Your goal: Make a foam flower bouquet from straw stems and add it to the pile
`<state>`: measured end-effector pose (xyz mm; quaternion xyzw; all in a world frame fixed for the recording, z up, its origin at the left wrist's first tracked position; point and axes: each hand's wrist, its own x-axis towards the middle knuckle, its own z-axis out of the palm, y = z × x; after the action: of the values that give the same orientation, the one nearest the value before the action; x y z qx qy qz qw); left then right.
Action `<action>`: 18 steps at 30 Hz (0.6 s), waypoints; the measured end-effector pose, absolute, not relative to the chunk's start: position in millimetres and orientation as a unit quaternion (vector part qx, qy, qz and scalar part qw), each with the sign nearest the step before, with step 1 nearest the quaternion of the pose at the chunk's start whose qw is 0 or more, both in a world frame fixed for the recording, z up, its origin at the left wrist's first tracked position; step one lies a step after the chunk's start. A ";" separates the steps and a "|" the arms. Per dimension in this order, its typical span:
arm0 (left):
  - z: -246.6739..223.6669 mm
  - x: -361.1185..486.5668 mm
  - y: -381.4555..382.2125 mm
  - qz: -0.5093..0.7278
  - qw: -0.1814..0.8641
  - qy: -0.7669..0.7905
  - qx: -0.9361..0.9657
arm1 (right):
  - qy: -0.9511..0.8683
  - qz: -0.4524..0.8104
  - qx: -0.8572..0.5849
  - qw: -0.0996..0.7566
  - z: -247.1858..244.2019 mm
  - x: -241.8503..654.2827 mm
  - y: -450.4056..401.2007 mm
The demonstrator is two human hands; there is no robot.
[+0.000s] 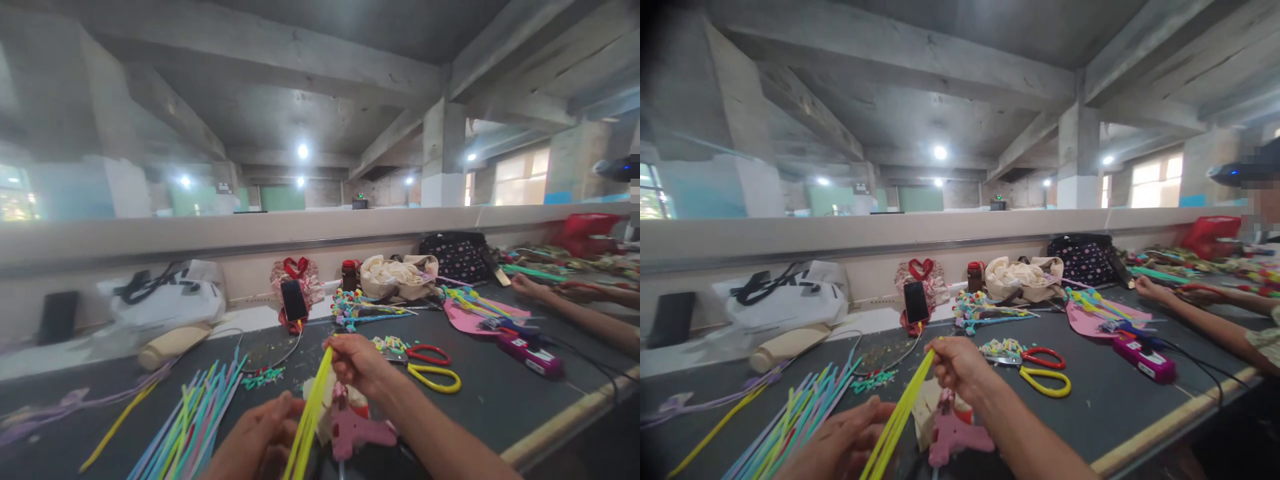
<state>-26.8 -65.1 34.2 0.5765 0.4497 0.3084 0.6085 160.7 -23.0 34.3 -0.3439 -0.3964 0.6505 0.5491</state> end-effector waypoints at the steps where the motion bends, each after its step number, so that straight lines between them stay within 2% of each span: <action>1: 32.5 -19.4 -66.8 0.305 0.629 0.445 0.560 | -0.400 0.652 -0.348 0.542 31.9 152.8 -20.0; 6: 19.3 -8.9 -61.1 0.293 0.677 0.436 0.516 | -0.412 0.640 -0.379 0.527 18.9 133.5 -6.7; 18: 6.9 -9.9 -36.2 0.348 0.652 0.449 0.503 | -0.420 0.589 -0.433 0.537 19.8 139.6 -8.4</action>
<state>-9.9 -36.2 6.9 0.5027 0.4486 0.3478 0.6520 139.6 -8.4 19.8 -0.4328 -0.4200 0.5894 0.5374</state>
